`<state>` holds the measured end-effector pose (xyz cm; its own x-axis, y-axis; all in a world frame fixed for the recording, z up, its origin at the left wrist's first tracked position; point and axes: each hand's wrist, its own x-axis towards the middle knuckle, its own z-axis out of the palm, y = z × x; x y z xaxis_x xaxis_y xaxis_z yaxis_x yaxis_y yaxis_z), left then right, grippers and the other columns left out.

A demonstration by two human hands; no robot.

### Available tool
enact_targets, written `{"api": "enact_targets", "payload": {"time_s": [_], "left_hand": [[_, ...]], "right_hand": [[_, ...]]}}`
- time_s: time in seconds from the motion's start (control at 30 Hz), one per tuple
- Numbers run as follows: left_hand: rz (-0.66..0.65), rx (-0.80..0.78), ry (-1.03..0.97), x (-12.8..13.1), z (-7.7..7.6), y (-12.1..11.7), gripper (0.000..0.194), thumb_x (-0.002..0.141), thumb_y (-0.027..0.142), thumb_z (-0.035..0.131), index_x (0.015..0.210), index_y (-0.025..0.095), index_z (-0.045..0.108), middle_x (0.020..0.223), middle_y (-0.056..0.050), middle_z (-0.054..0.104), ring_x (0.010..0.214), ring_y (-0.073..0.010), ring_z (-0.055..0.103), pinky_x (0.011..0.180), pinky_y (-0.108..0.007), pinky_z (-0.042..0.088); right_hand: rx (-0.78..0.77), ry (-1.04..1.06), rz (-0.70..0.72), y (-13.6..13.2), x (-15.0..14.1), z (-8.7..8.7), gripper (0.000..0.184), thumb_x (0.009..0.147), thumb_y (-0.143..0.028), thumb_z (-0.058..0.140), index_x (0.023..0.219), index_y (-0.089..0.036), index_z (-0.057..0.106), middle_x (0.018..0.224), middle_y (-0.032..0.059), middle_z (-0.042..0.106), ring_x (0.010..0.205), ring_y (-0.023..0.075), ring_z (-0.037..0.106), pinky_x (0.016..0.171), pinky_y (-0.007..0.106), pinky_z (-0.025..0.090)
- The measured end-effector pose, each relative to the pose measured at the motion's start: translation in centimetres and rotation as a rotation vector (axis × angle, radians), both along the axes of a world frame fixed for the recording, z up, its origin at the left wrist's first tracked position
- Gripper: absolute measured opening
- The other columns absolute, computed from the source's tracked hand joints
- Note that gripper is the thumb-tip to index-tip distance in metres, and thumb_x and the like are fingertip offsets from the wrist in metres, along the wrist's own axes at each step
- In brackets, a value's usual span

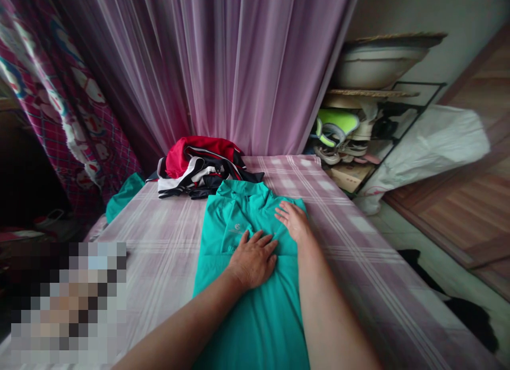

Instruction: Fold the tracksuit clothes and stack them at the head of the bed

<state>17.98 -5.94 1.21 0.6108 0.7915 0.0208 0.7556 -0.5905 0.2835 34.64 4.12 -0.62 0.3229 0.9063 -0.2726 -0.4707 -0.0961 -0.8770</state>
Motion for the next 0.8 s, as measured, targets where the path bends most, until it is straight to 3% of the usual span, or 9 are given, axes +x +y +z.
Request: {"api": "enact_targets", "payload": {"time_s": [0.17, 0.33, 0.43, 0.53, 0.7, 0.8], "left_hand": [[0.007, 0.033, 0.039, 0.2, -0.2, 0.2, 0.048, 0.100, 0.039, 0.034, 0.143, 0.025, 0.050, 0.151, -0.006, 0.050, 0.143, -0.0301, 0.038, 0.118, -0.064, 0.024], [0.008, 0.039, 0.048, 0.4, -0.3, 0.3, 0.049, 0.100, 0.040, 0.035, 0.145, 0.025, 0.048, 0.151, -0.007, 0.050, 0.143, -0.0297, 0.038, 0.117, -0.063, 0.026], [0.032, 0.063, 0.042, 0.4, -0.5, 0.1, 0.053, 0.099, 0.042, 0.037, 0.147, 0.022, 0.045, 0.153, -0.010, 0.047, 0.144, -0.0298, 0.038, 0.118, -0.061, 0.027], [0.037, 0.111, 0.003, 0.1, -0.8, 0.0, 0.054, 0.100, 0.043, 0.036, 0.146, 0.018, 0.045, 0.154, -0.013, 0.045, 0.144, -0.0292, 0.038, 0.119, -0.057, 0.028], [0.004, 0.228, -0.062, -0.3, -0.1, -0.2, 0.046, 0.101, 0.036, 0.036, 0.139, 0.018, 0.054, 0.145, -0.011, 0.056, 0.138, -0.0248, 0.047, 0.118, -0.050, 0.032], [0.086, 0.261, -0.034, 0.5, 0.8, -1.6, 0.041, 0.100, 0.030, 0.038, 0.133, 0.019, 0.059, 0.140, -0.011, 0.060, 0.135, -0.0266, 0.049, 0.117, -0.051, 0.033]], "right_hand": [[-0.077, -0.085, 0.018, 0.3, 0.2, 0.9, 0.012, 0.079, -0.028, 0.071, 0.077, -0.022, 0.060, 0.086, 0.0028, 0.070, 0.082, 0.0150, 0.070, 0.068, 0.026, 0.059], [-0.097, -0.162, 0.072, -0.9, -0.4, 2.2, 0.009, 0.079, -0.028, 0.069, 0.082, -0.021, 0.064, 0.087, 0.0038, 0.072, 0.073, 0.0150, 0.069, 0.053, 0.021, 0.052], [0.020, -0.239, 0.075, -3.0, -1.1, 1.4, 0.022, 0.078, -0.040, 0.068, 0.093, -0.023, 0.068, 0.095, 0.0036, 0.074, 0.076, 0.0157, 0.070, 0.046, 0.017, 0.045], [0.062, -0.282, -0.043, -4.6, -1.1, -0.2, 0.031, 0.074, -0.045, 0.067, 0.094, -0.022, 0.069, 0.092, 0.0042, 0.074, 0.069, 0.0144, 0.068, 0.042, 0.017, 0.040], [0.068, -0.192, -0.121, -4.3, -0.1, -1.5, 0.030, 0.067, -0.045, 0.067, 0.085, -0.020, 0.068, 0.077, 0.0007, 0.071, 0.058, 0.0109, 0.063, 0.041, 0.017, 0.039], [0.083, -0.235, -0.114, -3.9, -0.1, -1.6, 0.031, 0.065, -0.045, 0.066, 0.081, -0.020, 0.067, 0.073, 0.0007, 0.070, 0.054, 0.0104, 0.061, 0.040, 0.017, 0.036]]}}
